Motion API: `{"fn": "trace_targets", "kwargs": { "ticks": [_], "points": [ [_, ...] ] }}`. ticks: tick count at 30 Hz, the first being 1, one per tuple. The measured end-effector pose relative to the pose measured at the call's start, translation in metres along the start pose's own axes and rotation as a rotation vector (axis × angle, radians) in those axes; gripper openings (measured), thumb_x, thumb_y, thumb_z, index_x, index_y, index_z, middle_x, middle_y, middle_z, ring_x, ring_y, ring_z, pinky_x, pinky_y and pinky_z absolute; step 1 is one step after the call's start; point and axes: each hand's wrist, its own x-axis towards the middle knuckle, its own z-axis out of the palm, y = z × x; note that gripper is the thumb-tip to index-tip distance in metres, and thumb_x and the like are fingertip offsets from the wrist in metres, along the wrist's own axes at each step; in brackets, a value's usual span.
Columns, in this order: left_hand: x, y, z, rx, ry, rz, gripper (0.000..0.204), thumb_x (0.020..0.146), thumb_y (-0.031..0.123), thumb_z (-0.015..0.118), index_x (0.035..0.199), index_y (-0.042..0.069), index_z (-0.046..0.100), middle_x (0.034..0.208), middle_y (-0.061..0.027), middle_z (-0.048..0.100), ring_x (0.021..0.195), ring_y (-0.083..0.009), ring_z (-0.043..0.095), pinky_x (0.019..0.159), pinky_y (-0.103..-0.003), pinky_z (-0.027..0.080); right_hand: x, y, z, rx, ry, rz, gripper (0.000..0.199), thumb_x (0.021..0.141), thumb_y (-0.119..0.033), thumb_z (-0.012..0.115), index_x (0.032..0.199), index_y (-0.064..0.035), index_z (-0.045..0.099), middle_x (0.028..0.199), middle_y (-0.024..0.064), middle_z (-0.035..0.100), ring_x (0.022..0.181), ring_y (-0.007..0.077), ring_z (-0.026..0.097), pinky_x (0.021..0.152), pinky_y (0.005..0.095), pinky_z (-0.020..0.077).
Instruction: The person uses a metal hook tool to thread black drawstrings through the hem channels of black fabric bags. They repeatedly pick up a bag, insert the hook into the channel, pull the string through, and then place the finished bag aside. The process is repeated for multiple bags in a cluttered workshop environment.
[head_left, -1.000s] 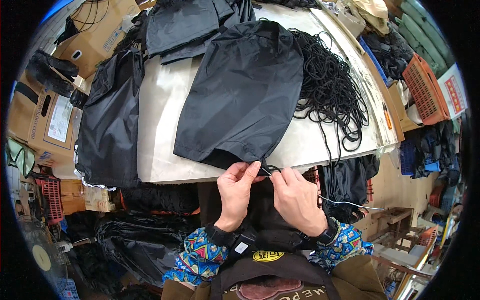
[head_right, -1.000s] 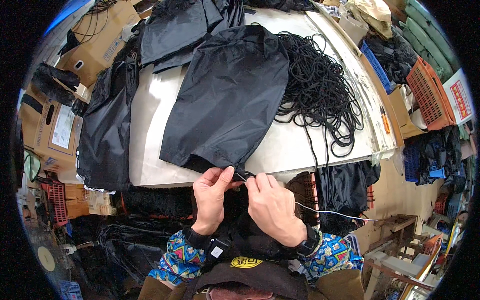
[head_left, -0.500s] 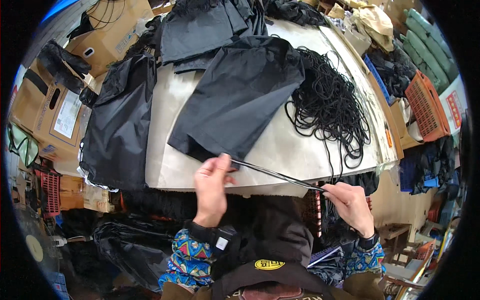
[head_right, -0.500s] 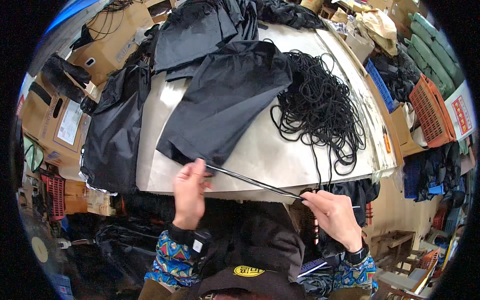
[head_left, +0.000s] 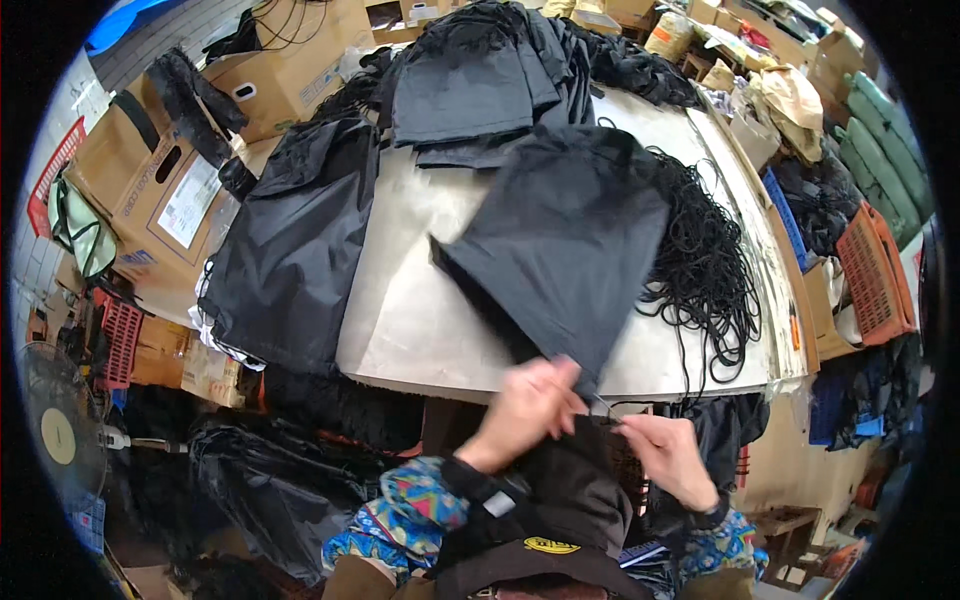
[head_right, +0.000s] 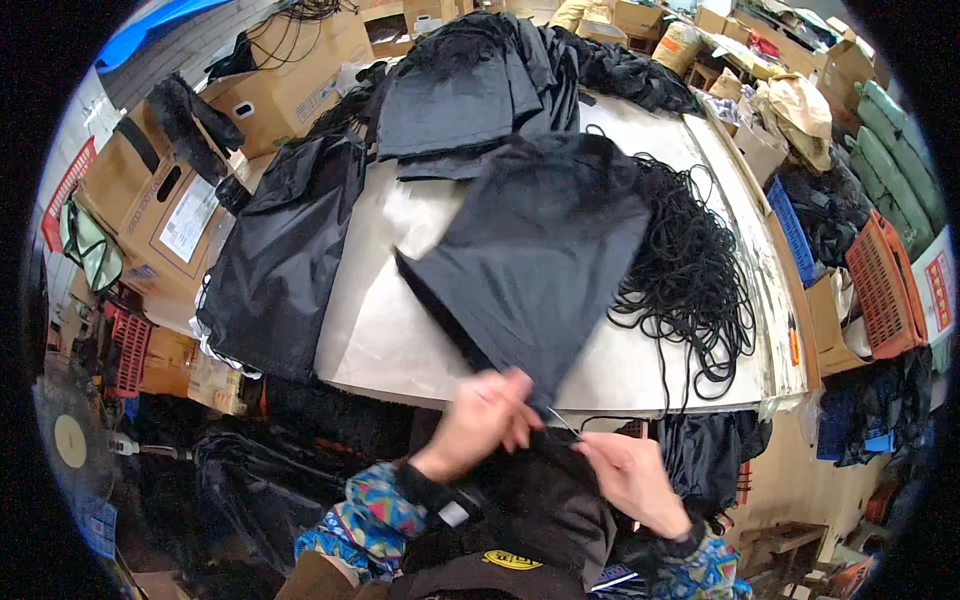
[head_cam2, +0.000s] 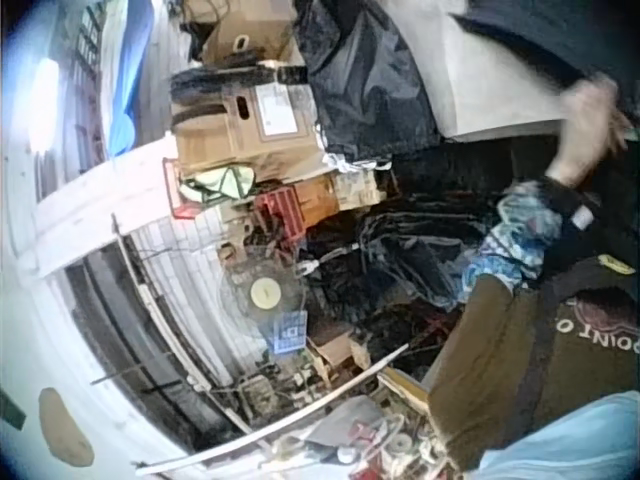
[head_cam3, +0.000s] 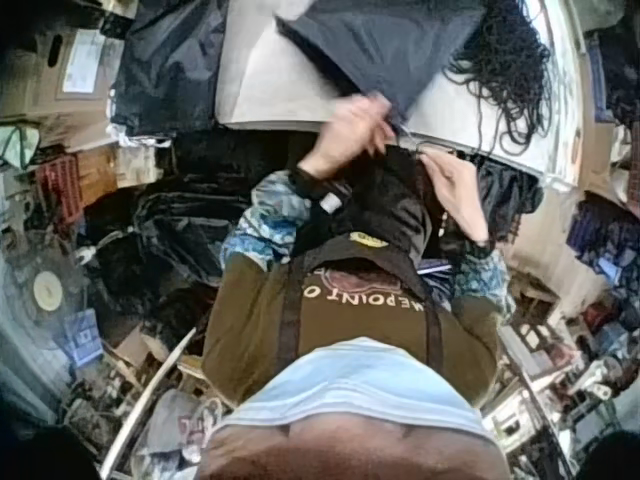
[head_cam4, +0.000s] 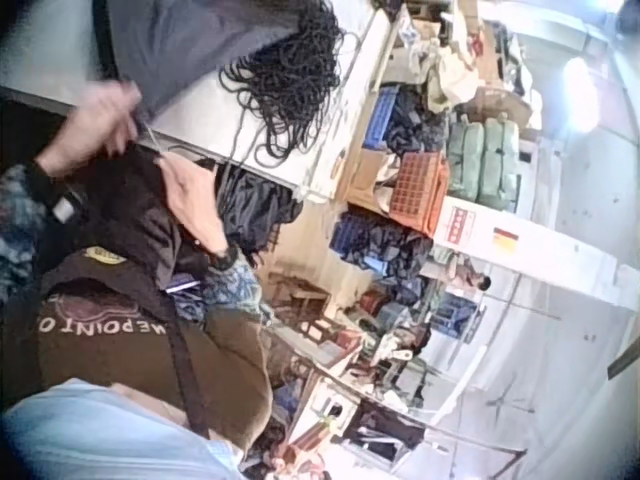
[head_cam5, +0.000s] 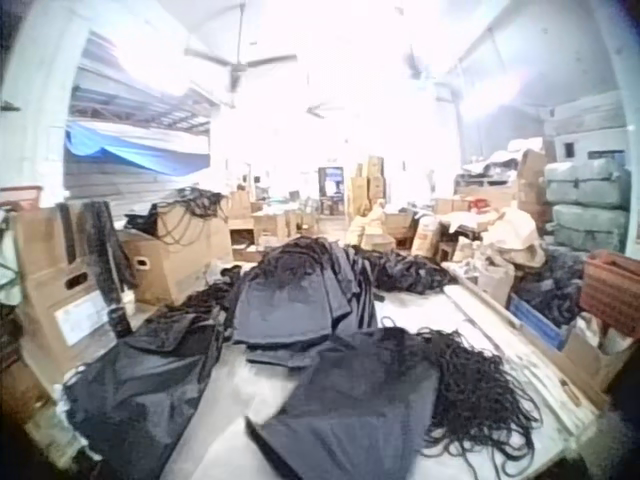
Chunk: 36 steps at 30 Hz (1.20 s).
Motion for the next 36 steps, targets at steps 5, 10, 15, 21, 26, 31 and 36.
{"fn": "trace_targets", "kwargs": {
  "ticks": [5, 10, 15, 21, 26, 31, 36],
  "points": [
    [-0.001, 0.001, -0.008, -0.017, 0.009, 0.001, 0.037, 0.095, 0.031, 0.055, 0.074, 0.001, 0.062, 0.062, -0.0047, 0.061, 0.048, -0.0088, 0.052, 0.046, -0.022, 0.040, 0.010, 0.006, 0.015, 0.180, -0.095, 0.087, 0.015, 0.091, -0.010, 0.058, 0.093, 0.0025, 0.065, 0.071, 0.0083, 0.064, 0.062, 0.0104, 0.056, 0.058, 0.0251, 0.0446],
    [0.000, 0.007, 0.003, -0.220, 0.097, 0.035, 0.037, 0.096, 0.034, 0.052, 0.082, 0.001, 0.059, 0.077, -0.0019, 0.060, 0.070, -0.0083, 0.058, 0.067, -0.025, 0.052, 0.012, 0.009, 0.029, 0.555, -0.122, 0.193, 0.019, 0.094, -0.014, 0.056, 0.095, 0.0018, 0.067, 0.063, -0.0029, 0.051, 0.057, 0.0039, 0.042, 0.051, 0.0201, 0.0344],
    [-0.004, 0.020, -0.006, -0.102, 0.036, 0.063, 0.039, 0.097, 0.034, 0.051, 0.083, -0.002, 0.059, 0.076, -0.0033, 0.061, 0.071, -0.0094, 0.060, 0.068, -0.027, 0.054, 0.013, 0.008, 0.049, 0.856, -0.134, 0.252, 0.020, 0.095, -0.015, 0.056, 0.096, 0.0024, 0.066, 0.063, -0.0070, 0.046, 0.056, 0.0022, 0.037, 0.050, 0.0186, 0.0285],
    [0.018, 0.048, -0.035, -0.306, 0.321, 0.152, 0.030, 0.094, 0.028, 0.057, 0.088, -0.002, 0.061, 0.084, -0.0094, 0.065, 0.071, -0.0167, 0.066, 0.066, -0.030, 0.056, 0.008, -0.006, 0.022, 0.133, 0.045, -0.010, 0.013, 0.086, -0.005, 0.061, 0.094, 0.0043, 0.065, 0.083, 0.0155, 0.068, 0.073, 0.0182, 0.067, 0.065, 0.0270, 0.0497],
    [0.016, 0.049, -0.056, -0.197, 0.163, 0.241, 0.031, 0.096, 0.026, 0.052, 0.082, 0.000, 0.058, 0.075, -0.0120, 0.066, 0.067, -0.0194, 0.067, 0.063, -0.032, 0.056, -0.007, -0.002, -0.015, 0.775, -0.277, 0.383, 0.022, 0.095, -0.014, 0.053, 0.093, 0.0039, 0.065, 0.057, -0.0074, 0.041, 0.048, 0.0035, 0.033, 0.045, 0.0200, 0.0241],
    [0.011, 0.041, -0.053, 0.071, 0.048, 0.315, 0.034, 0.097, 0.024, 0.050, 0.076, -0.001, 0.056, 0.065, -0.0110, 0.064, 0.058, -0.0185, 0.065, 0.059, -0.027, 0.053, -0.015, 0.008, -0.005, 0.657, -0.102, 0.197, 0.014, 0.091, -0.006, 0.057, 0.092, 0.0061, 0.063, 0.053, -0.0004, 0.042, 0.047, 0.0085, 0.039, 0.043, 0.0266, 0.0309],
    [0.012, 0.042, -0.062, -0.099, 0.228, 0.227, 0.032, 0.096, 0.026, 0.053, 0.091, -0.006, 0.060, 0.077, -0.0112, 0.065, 0.067, -0.0187, 0.066, 0.062, -0.031, 0.056, -0.016, 0.025, 0.020, -0.323, 0.129, -0.445, 0.026, 0.078, 0.002, 0.063, 0.103, -0.0015, 0.058, 0.065, 0.0102, 0.052, 0.055, 0.0259, 0.055, 0.050, 0.0342, 0.0430]
  ]
}}
